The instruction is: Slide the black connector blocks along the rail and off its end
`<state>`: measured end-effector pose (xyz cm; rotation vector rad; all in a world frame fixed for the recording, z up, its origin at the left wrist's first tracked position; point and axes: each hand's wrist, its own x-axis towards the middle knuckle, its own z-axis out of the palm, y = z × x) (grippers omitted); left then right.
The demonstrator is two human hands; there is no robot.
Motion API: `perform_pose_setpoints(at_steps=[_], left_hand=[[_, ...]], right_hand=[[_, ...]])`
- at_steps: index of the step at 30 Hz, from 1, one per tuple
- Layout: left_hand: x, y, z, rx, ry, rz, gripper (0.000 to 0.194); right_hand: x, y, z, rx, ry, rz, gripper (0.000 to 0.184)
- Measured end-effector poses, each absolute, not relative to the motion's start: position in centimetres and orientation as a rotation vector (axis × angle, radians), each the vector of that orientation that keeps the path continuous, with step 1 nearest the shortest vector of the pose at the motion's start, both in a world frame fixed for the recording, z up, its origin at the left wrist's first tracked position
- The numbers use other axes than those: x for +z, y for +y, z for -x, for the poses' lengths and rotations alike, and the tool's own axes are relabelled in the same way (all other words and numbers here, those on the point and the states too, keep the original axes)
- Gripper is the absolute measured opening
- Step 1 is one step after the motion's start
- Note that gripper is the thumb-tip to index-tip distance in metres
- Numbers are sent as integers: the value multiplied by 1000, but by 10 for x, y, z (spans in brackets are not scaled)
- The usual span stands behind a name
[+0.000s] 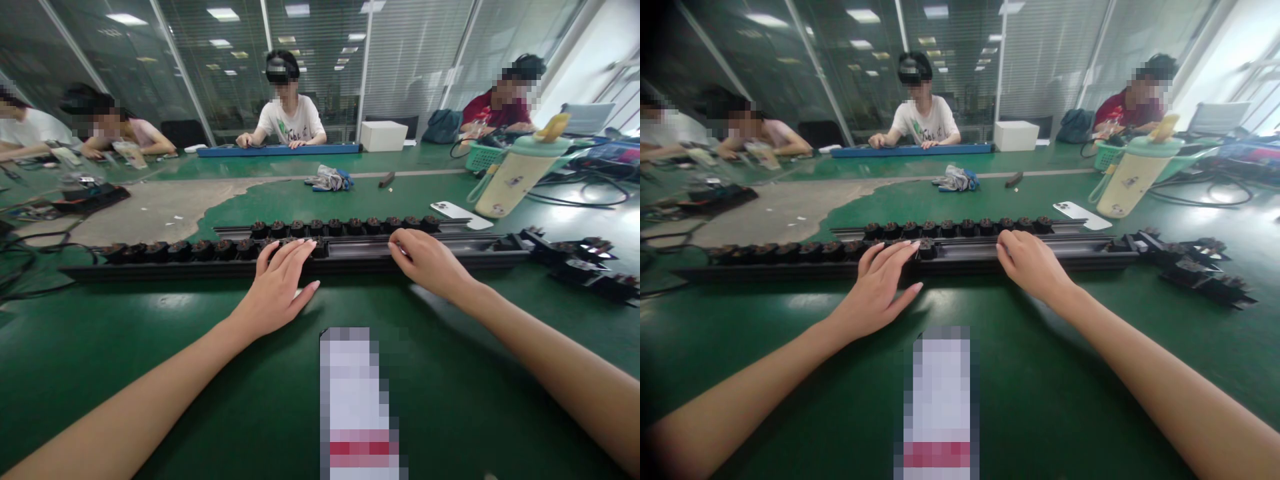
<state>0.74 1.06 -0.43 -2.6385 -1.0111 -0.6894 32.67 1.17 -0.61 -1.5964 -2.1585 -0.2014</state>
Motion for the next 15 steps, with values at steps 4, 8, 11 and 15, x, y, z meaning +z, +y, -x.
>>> perform_pose_setpoints(at_steps=[4, 8, 11, 15], left_hand=[[-4, 11, -11, -668, -1021, 2675, 59], [-5, 12, -14, -682, -982, 2713, 61], [-7, 14, -16, -702, -950, 2742, 63], [-7, 15, -17, -693, -918, 2779, 65]], right_hand=[[-8, 10, -314, -236, -2164, 1560, 29], [-11, 12, -303, -162, -2184, 1357, 28], [-14, 13, -294, -128, -2206, 1211, 30], [-17, 10, -283, -207, -2286, 1176, 39]])
